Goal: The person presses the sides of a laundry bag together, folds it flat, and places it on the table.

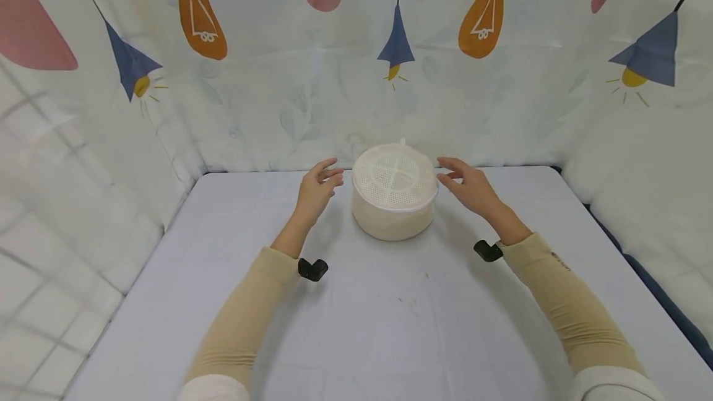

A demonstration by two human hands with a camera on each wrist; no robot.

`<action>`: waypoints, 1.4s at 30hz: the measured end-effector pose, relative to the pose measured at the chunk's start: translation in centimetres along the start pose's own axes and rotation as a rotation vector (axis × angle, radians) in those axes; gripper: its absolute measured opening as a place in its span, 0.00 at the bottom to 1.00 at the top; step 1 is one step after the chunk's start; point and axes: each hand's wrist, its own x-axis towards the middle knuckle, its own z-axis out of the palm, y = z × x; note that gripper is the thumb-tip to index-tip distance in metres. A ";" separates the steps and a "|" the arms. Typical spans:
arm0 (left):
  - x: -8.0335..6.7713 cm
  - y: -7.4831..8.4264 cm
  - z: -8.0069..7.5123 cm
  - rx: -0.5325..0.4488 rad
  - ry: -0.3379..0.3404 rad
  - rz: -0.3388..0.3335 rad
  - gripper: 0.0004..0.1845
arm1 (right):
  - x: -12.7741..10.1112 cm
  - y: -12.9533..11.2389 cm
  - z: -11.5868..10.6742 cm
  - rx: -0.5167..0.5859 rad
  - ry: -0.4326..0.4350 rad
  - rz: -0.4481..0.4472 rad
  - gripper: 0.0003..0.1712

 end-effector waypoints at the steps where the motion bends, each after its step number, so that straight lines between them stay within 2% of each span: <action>1: 0.0 0.0 0.1 -0.017 0.004 -0.008 0.25 | 0.0 0.0 0.1 0.007 -0.001 0.004 0.32; 9: 0.2 0.0 0.9 -0.057 -0.003 -0.057 0.24 | 0.7 0.0 0.5 0.119 -0.020 0.057 0.33; 16: 0.3 -0.1 1.4 -0.133 -0.053 -0.115 0.26 | 0.9 -0.1 0.8 0.276 -0.059 0.123 0.35; 22: 0.4 -0.1 2.0 -0.182 -0.077 -0.121 0.27 | 0.8 0.0 0.9 0.388 -0.078 0.153 0.36; 26: 0.4 0.0 2.3 -0.176 -0.078 -0.130 0.27 | 0.7 -0.2 1.0 0.441 -0.095 0.165 0.38; 36: 0.5 0.3 2.8 -0.182 -0.055 -0.186 0.28 | 1.4 -0.1 1.2 0.445 -0.101 0.182 0.38; 42: 0.6 0.0 2.7 -0.232 -0.074 -0.197 0.29 | 1.6 0.1 1.3 0.447 -0.109 0.178 0.39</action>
